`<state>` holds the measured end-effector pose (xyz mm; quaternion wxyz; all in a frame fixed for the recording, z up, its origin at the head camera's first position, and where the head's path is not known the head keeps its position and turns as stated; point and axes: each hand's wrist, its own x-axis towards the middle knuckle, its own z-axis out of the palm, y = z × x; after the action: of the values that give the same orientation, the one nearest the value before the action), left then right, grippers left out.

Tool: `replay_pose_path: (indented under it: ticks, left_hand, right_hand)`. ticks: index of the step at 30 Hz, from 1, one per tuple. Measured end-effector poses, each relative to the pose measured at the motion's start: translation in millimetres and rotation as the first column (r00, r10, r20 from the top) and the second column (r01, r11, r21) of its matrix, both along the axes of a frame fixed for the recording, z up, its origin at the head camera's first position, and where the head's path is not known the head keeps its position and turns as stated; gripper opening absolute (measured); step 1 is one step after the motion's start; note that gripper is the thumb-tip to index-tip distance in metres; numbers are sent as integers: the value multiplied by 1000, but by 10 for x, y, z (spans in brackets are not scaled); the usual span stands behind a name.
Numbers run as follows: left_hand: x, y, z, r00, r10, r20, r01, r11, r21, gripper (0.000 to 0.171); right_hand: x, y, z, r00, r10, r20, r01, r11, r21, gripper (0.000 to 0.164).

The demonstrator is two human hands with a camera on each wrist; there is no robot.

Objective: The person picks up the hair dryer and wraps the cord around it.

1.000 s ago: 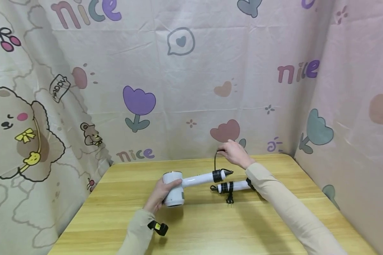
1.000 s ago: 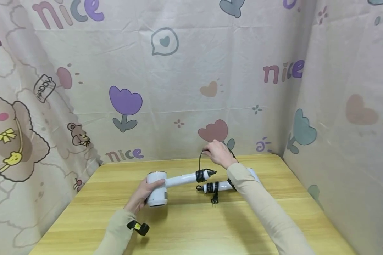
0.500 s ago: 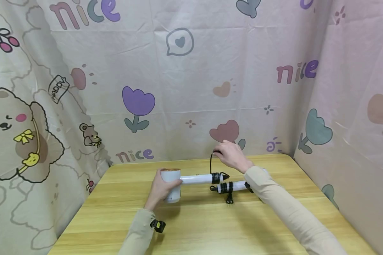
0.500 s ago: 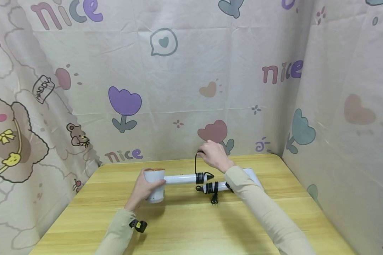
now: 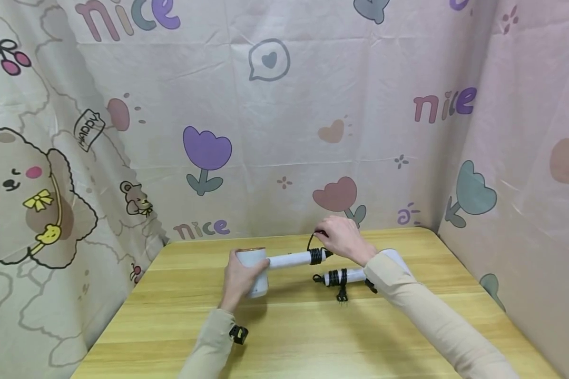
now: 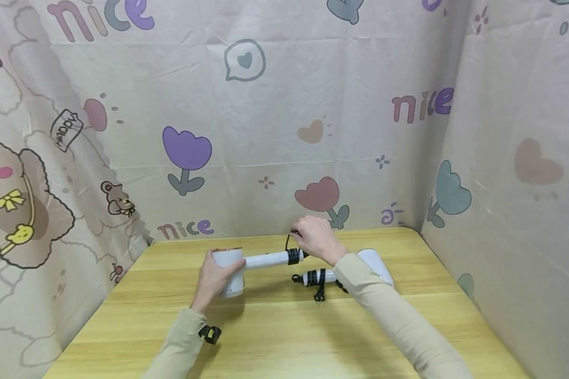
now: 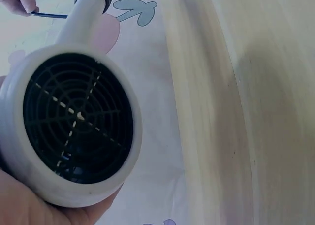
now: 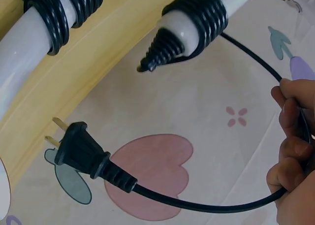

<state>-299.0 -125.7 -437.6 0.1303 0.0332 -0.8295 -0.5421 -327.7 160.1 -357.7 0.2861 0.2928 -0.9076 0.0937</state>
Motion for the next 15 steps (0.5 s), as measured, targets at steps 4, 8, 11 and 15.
replay_pose_path:
  ticks: [4,8,11,15]
  left_hand:
    - [14,18,2,999,28,-20,-28,1000,0,99]
    - [29,30,-10,997,64,-51,-65,998,-8,101]
    - [39,42,-30,993,99,-67,-99,995,1,101]
    - [52,69,-50,985,148,-89,-145,989,35,104]
  right_hand:
    - [61,-15,-27,998,19,-53,-19,1000,-4,6]
    - [114,-29,-68,998,19,-65,-21,1000,-22,6]
    - [146,-43,-106,999,17,-46,-18,999,-39,6]
    - [164,-63,-170,999,14,-32,-16,998,-68,7]
